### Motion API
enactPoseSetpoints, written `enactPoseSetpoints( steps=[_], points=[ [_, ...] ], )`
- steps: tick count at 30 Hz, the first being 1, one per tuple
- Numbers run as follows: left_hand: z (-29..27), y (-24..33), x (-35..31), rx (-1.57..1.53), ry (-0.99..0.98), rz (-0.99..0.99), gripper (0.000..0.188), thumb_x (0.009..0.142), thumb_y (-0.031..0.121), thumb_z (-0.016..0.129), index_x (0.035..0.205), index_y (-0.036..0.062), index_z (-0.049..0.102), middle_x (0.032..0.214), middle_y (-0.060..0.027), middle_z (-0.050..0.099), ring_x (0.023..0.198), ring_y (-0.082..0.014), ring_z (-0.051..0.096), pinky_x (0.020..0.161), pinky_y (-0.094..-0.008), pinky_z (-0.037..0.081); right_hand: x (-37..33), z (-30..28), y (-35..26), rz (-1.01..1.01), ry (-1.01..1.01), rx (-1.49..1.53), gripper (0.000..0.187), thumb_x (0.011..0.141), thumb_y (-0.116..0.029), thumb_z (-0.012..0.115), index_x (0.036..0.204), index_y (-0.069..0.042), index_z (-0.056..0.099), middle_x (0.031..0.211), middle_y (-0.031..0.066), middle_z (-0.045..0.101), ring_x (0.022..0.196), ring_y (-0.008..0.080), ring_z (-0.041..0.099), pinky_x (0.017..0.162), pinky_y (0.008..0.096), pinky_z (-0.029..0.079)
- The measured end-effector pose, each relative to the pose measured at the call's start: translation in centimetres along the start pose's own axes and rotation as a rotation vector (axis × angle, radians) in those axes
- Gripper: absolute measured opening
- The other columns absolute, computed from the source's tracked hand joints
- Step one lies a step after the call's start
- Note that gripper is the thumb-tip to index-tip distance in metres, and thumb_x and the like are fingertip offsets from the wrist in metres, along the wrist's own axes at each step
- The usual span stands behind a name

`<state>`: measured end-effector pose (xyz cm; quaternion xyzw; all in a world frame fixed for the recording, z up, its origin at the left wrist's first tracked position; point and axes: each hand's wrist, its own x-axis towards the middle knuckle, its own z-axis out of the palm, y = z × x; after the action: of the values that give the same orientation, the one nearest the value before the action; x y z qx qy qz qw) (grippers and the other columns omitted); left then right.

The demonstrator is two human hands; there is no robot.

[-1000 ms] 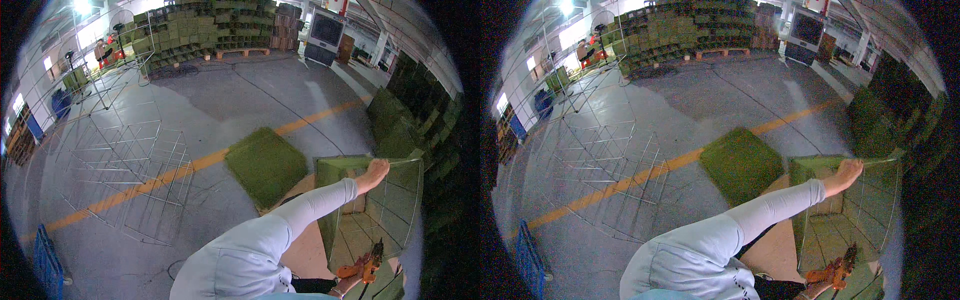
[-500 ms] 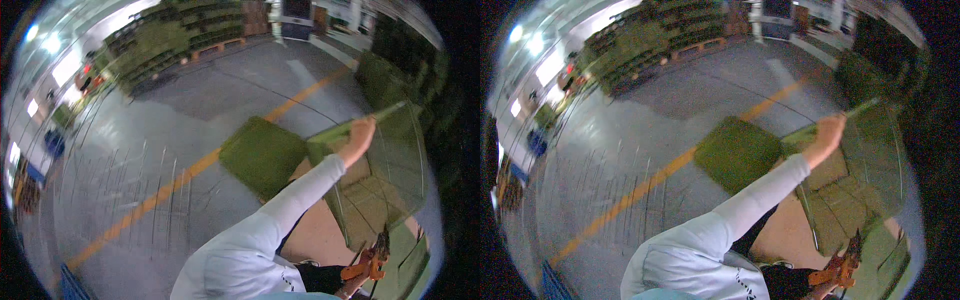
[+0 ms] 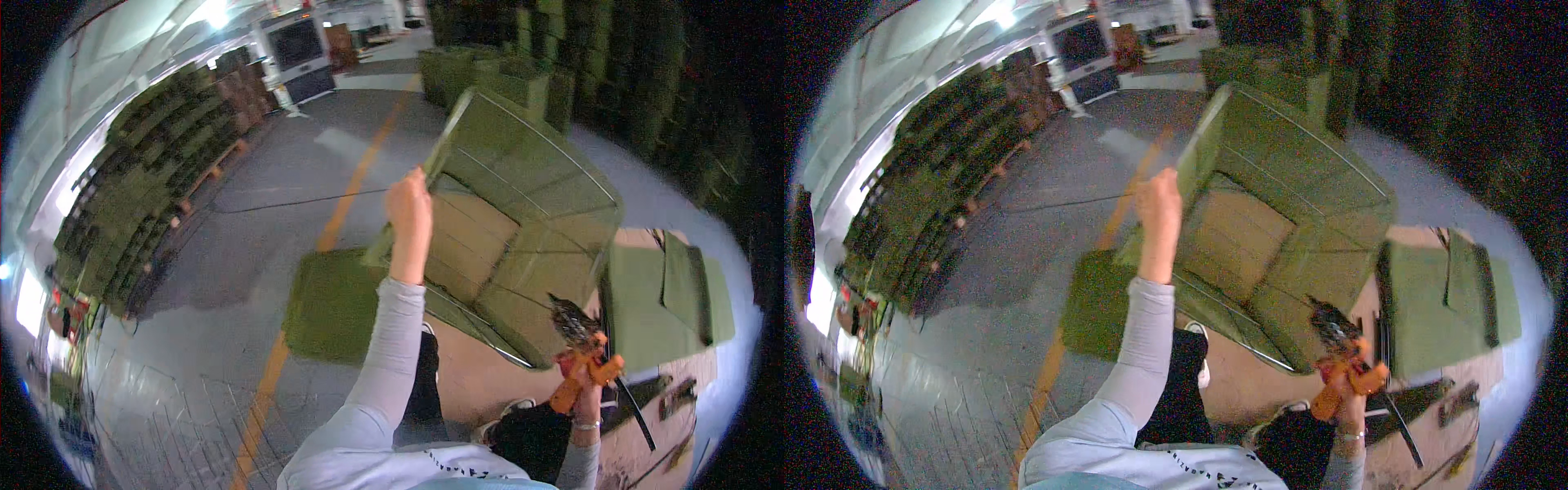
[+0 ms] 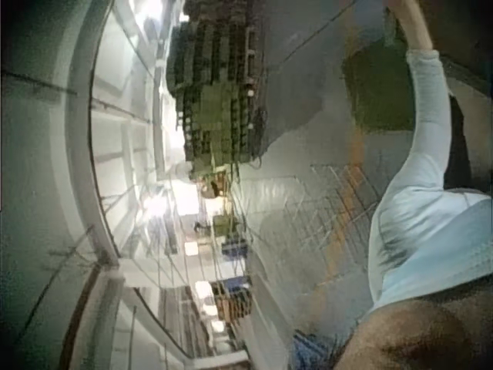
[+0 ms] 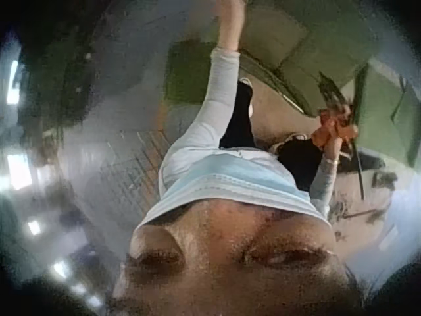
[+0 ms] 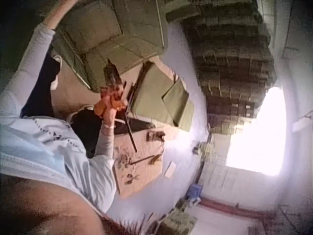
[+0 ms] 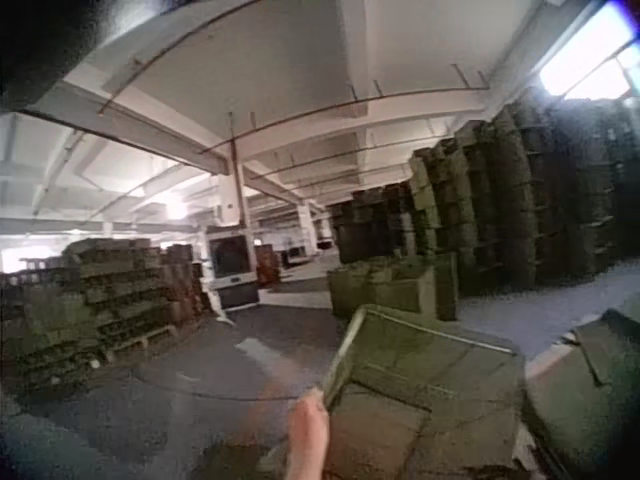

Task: Assembling a wire basket by attaching green fabric panels to a wire frame using a hot glue gun.

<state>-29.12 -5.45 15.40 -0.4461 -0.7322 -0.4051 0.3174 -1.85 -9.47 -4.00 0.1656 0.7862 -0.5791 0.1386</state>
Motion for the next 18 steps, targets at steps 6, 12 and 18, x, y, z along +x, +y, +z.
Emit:
enactPoseSetpoints(
  steps=[6,12,18],
  points=[
    [0.7,1.8,-1.4,-0.154,-0.101,-0.056,0.018,0.082,0.011,0.047,0.082,0.0006,0.062,0.076,-0.0196,0.061,0.069,-0.0343,0.058,0.059,-0.0418,0.045,-11.2,2.2,3.3,0.332,0.466,0.215,0.044,0.089,-0.031,0.055,0.125,-0.008,0.047,0.110,0.0062,0.057,0.096,0.0165,0.055,0.083,0.0266,0.045],
    [5.3,-11.4,0.0,-0.147,-0.040,-0.114,0.020,0.088,0.008,0.047,0.102,0.0013,0.061,0.097,-0.0193,0.063,0.088,-0.0326,0.061,0.076,-0.0388,0.048,-8.9,1.7,18.4,0.245,0.902,-0.041,0.058,0.087,-0.045,0.040,0.128,-0.005,0.034,0.113,0.0065,0.048,0.093,0.0233,0.052,0.087,0.0420,0.043],
    [12.8,-9.5,2.3,-0.142,-0.195,-0.220,0.029,0.092,0.009,0.038,0.113,0.0013,0.057,0.106,-0.0181,0.061,0.099,-0.0324,0.057,0.085,-0.0402,0.045,-17.1,1.3,-2.1,-0.321,0.960,0.398,0.039,0.089,-0.032,0.058,0.117,-0.005,0.053,0.109,0.0029,0.058,0.101,0.0115,0.049,0.088,0.0273,0.040]
  ],
)
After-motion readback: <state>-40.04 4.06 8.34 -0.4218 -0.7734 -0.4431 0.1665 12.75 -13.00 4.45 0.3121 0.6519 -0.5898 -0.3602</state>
